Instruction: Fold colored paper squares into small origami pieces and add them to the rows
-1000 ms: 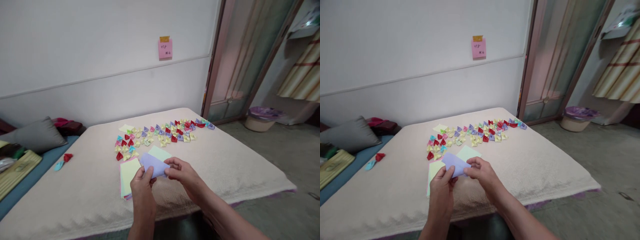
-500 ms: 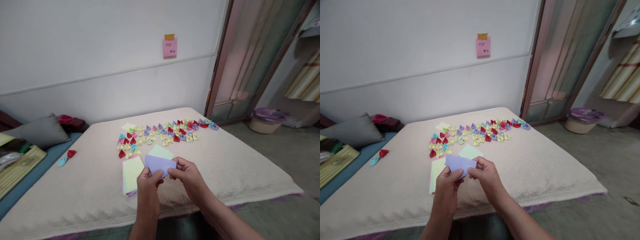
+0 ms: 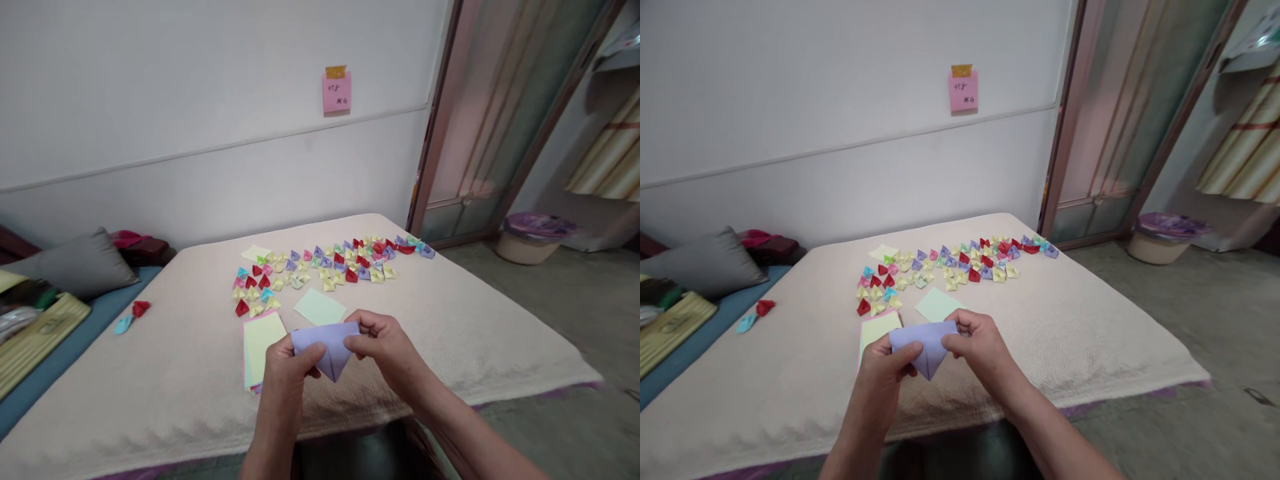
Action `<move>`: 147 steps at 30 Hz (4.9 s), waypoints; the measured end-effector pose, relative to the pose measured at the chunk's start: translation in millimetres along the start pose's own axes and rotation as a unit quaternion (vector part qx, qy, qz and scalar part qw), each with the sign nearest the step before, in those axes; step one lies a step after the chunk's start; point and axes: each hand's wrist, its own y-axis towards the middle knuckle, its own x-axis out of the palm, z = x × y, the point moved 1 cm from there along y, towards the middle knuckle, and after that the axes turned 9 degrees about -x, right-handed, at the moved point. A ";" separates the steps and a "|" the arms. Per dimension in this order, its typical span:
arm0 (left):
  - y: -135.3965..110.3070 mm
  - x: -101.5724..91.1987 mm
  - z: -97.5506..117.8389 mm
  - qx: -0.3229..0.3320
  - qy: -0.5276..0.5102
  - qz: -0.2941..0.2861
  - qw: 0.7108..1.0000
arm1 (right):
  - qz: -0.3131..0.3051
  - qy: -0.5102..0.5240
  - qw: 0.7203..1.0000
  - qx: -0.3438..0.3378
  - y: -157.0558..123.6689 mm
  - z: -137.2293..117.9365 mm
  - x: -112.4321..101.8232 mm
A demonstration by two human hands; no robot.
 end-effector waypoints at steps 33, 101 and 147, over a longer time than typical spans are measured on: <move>-8.6 21.4 5.5 0.026 -0.141 0.048 0.989 | -0.076 -0.021 0.983 -0.163 -4.5 -9.4 -5.2; -43.8 32.6 15.1 0.182 -0.064 0.123 0.973 | -0.080 -0.139 0.949 -0.273 -8.8 -27.2 -4.1; -11.4 -5.9 12.8 0.316 0.315 0.164 0.880 | -0.046 -0.429 0.820 -0.377 -8.5 -12.1 2.9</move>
